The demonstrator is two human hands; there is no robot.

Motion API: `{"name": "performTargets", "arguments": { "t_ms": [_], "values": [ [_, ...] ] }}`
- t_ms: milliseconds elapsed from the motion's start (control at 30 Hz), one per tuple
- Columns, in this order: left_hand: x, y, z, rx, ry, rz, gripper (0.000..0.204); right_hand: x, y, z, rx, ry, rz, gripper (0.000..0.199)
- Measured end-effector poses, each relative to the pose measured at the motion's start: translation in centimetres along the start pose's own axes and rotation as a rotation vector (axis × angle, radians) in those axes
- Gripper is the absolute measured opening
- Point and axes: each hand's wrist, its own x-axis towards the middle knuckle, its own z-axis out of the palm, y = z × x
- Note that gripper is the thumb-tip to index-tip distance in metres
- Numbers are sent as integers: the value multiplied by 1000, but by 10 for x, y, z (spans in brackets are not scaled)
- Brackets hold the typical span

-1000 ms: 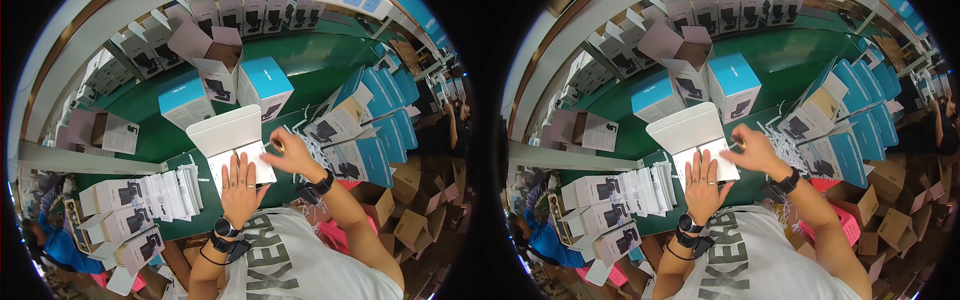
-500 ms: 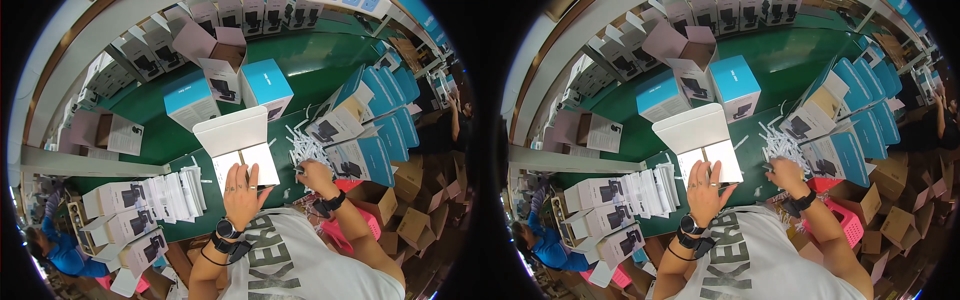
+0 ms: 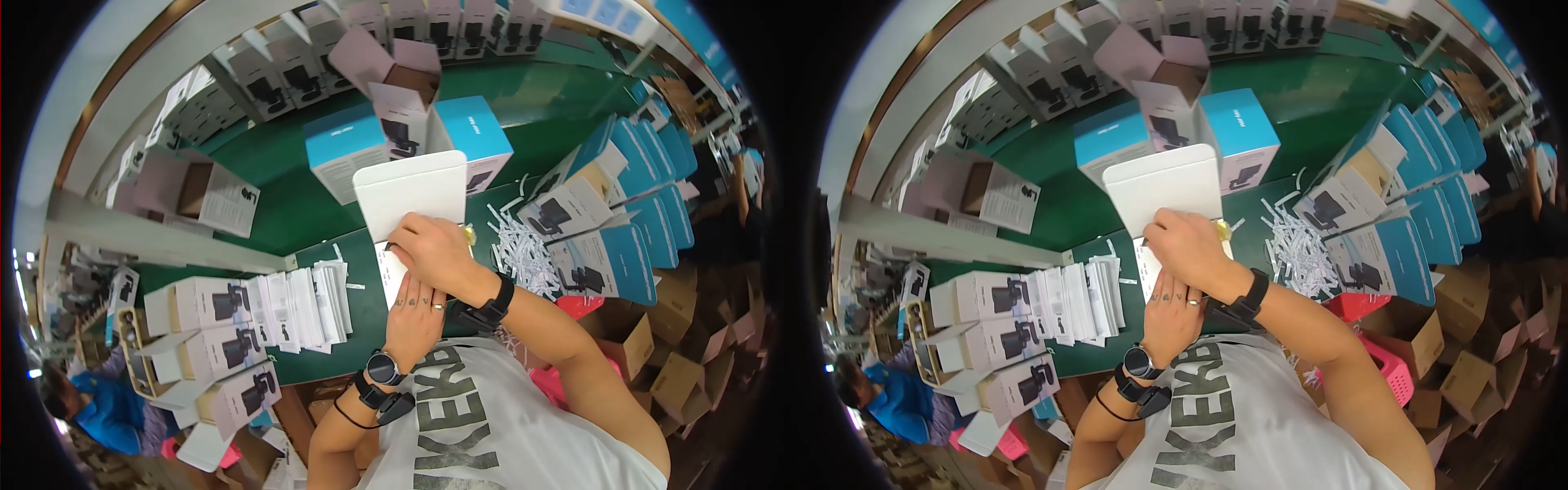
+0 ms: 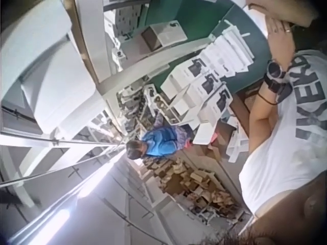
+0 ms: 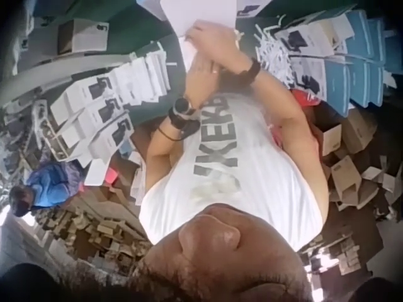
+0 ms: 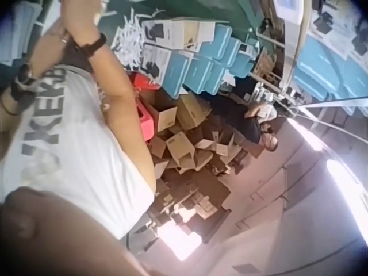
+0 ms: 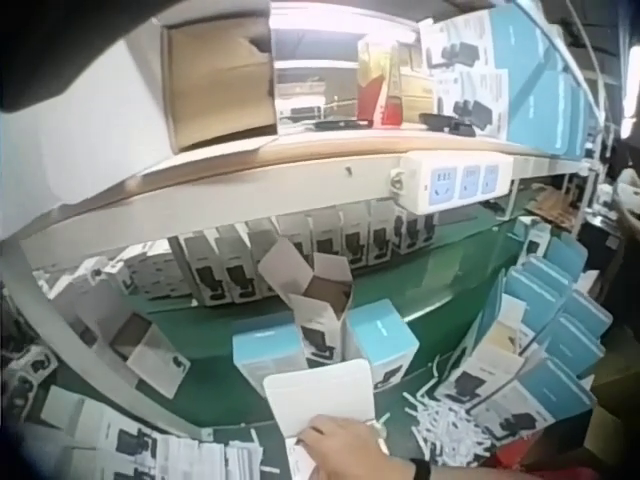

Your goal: The person places a manual into a white box, uses a yellow tool to apply tape, and slides it into a blue sleeve. They place the finished package on a shelf and repeat the process with several more boxes.

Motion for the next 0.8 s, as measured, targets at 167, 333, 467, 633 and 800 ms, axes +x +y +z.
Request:
{"name": "performTargets", "arguments": {
  "t_ms": [167,333,467,633,800],
  "values": [
    [0,-6,-4,-36,39,41,43,2,-3,5,91,-59,7,9],
    [-6,-6,-5,-65,-33,0,45,7,-11,7,197,-189,-30,18],
    [-7,-4,-6,-107,-131,-40,47,11,-17,7,71,-257,50,22],
    [6,-7,-14,-4,-18,50,56,-20,25,-50,212,182,209,26],
    [11,-3,-20,-6,-68,15,63,-33,53,-122,-170,-146,468,37]
  ]
}}
